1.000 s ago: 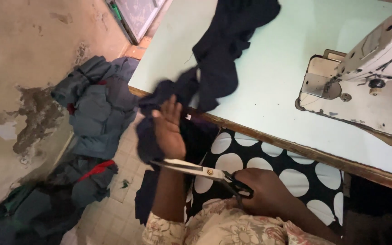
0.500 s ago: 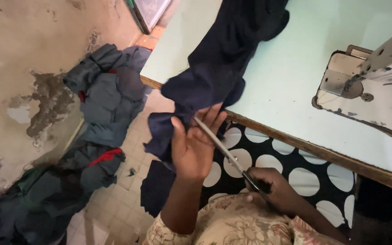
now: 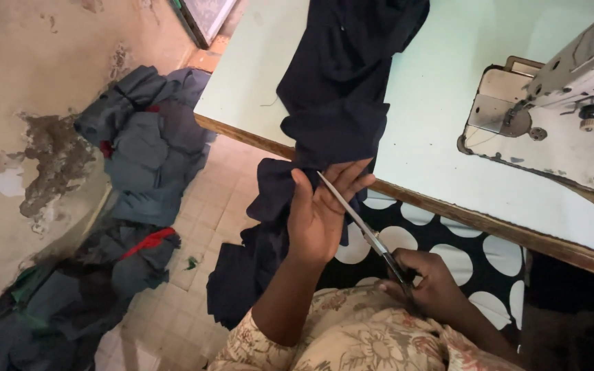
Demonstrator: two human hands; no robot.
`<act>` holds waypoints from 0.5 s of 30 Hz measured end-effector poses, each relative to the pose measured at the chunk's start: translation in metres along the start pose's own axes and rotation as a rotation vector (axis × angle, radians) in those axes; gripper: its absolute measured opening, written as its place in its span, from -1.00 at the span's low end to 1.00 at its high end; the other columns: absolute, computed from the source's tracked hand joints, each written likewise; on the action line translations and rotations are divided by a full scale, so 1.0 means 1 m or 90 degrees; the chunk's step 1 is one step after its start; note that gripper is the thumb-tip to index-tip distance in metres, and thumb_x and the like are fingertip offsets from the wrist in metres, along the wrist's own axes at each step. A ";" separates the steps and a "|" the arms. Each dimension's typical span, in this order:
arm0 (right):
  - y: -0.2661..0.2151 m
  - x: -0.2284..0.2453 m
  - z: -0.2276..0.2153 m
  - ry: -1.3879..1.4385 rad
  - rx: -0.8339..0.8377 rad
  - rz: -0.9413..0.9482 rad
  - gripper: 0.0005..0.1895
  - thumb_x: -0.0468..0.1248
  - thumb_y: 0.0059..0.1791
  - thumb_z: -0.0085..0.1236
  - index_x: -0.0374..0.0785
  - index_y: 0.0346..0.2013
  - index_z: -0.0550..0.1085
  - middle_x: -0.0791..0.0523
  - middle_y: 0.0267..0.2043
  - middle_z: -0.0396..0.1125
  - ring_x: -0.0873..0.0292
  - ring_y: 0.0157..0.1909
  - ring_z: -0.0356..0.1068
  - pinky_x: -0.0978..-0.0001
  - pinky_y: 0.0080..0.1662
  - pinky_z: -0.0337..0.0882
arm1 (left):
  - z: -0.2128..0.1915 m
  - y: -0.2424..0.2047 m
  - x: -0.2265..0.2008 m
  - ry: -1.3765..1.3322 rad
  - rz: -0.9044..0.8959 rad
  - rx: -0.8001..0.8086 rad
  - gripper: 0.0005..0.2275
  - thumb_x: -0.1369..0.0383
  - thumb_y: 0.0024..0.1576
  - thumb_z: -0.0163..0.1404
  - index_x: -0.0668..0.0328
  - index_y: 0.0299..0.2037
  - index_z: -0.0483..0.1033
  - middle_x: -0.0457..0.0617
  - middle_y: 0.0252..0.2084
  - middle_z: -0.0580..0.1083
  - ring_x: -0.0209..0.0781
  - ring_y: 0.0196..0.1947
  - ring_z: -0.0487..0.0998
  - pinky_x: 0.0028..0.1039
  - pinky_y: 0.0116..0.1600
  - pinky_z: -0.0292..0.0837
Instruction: Cutting and trimming dark blue fabric pieces using large fabric scissors on a work table next to a sewing machine.
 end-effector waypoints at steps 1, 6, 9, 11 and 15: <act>0.000 -0.001 0.000 -0.025 -0.001 0.002 -0.66 -0.04 -0.11 0.33 -0.11 -0.59 0.41 0.23 -0.59 0.28 0.30 -0.54 0.24 0.42 -0.46 0.23 | 0.000 0.000 -0.001 0.018 0.014 0.003 -0.33 -0.10 0.40 -0.43 0.46 0.35 0.32 0.33 0.38 0.34 0.16 0.42 0.35 -0.03 0.50 0.24; 0.003 -0.001 0.002 -0.019 -0.004 0.003 -0.60 -0.07 -0.07 0.33 -0.09 -0.64 0.32 0.30 -0.63 0.12 0.38 -0.56 0.07 0.45 -0.48 0.05 | -0.002 -0.002 -0.009 0.051 0.030 -0.023 -0.29 -0.14 0.37 -0.46 0.40 0.41 0.24 0.32 0.43 0.28 0.13 0.47 0.27 -0.02 0.51 0.23; 0.004 -0.012 0.011 0.027 0.090 0.092 -0.72 -0.02 -0.10 0.30 -0.09 -0.52 0.48 0.22 -0.53 0.35 0.27 -0.47 0.31 0.37 -0.39 0.32 | -0.001 -0.001 -0.010 0.066 0.023 -0.013 -0.29 -0.14 0.37 -0.49 0.41 0.40 0.24 0.34 0.47 0.23 0.11 0.48 0.25 -0.07 0.52 0.21; 0.006 0.003 0.013 0.103 0.107 0.046 -0.72 -0.10 -0.10 0.26 -0.12 -0.54 0.36 0.22 -0.47 0.26 0.28 -0.42 0.20 0.40 -0.33 0.20 | -0.004 0.003 -0.010 0.089 0.031 -0.021 -0.27 -0.16 0.34 -0.48 0.41 0.42 0.21 0.34 0.46 0.24 0.11 0.51 0.23 -0.07 0.51 0.23; 0.004 -0.005 0.010 0.108 0.083 0.006 -0.62 0.00 -0.08 0.29 -0.12 -0.55 0.34 0.22 -0.50 0.22 0.31 -0.46 0.14 0.43 -0.39 0.15 | -0.009 0.002 -0.008 0.125 0.065 -0.023 -0.35 -0.07 0.40 -0.44 0.42 0.38 0.27 0.37 0.41 0.29 0.17 0.44 0.32 -0.04 0.49 0.28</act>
Point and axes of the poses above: each hand's wrist, its own y-axis towards the middle knuckle, its own z-axis out of the palm, x = y × z, the point moved 8 cm from there along y, towards the middle knuckle
